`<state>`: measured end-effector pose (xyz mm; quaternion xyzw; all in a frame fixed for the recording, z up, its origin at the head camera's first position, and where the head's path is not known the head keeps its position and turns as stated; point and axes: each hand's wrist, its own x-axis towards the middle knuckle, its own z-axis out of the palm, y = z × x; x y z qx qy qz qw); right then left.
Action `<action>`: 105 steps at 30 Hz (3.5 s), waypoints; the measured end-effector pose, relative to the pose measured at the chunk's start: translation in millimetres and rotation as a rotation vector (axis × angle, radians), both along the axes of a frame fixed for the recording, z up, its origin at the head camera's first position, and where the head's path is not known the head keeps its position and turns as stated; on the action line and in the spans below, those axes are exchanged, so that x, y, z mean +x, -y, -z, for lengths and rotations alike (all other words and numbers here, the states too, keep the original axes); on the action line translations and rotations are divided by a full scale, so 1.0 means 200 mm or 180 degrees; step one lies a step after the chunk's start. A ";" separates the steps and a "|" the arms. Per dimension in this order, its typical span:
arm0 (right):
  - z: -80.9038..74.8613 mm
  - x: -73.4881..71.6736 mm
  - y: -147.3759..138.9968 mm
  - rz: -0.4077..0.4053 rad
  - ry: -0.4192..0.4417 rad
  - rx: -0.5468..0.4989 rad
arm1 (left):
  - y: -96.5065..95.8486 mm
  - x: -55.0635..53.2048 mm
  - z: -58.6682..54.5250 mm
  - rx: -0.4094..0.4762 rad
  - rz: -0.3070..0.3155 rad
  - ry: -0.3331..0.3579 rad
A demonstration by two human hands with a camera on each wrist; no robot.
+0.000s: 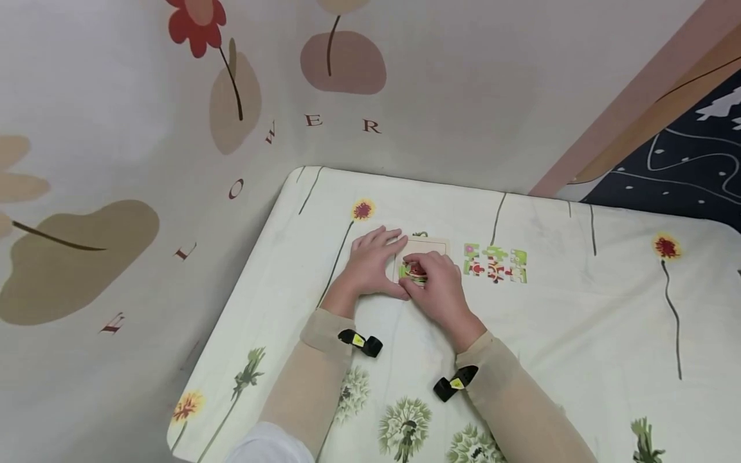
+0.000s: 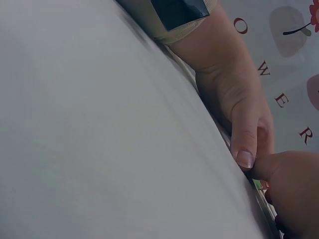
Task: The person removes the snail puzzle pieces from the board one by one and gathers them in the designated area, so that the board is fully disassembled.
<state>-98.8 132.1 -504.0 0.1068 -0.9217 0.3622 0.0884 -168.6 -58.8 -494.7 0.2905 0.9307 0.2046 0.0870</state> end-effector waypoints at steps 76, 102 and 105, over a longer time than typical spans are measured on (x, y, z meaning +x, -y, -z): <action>0.07 0.16 -0.35 0.0120 -0.0986 -0.0310 | 0.00 0.00 0.00 -0.0042 -0.0029 -0.0019; 0.08 0.21 -0.47 0.0326 -0.1064 -0.0206 | -0.01 0.00 0.02 0.0035 -0.0081 -0.0047; 0.08 0.22 -0.49 0.0350 -0.0995 -0.0164 | -0.01 0.00 0.02 0.0040 -0.0098 -0.0051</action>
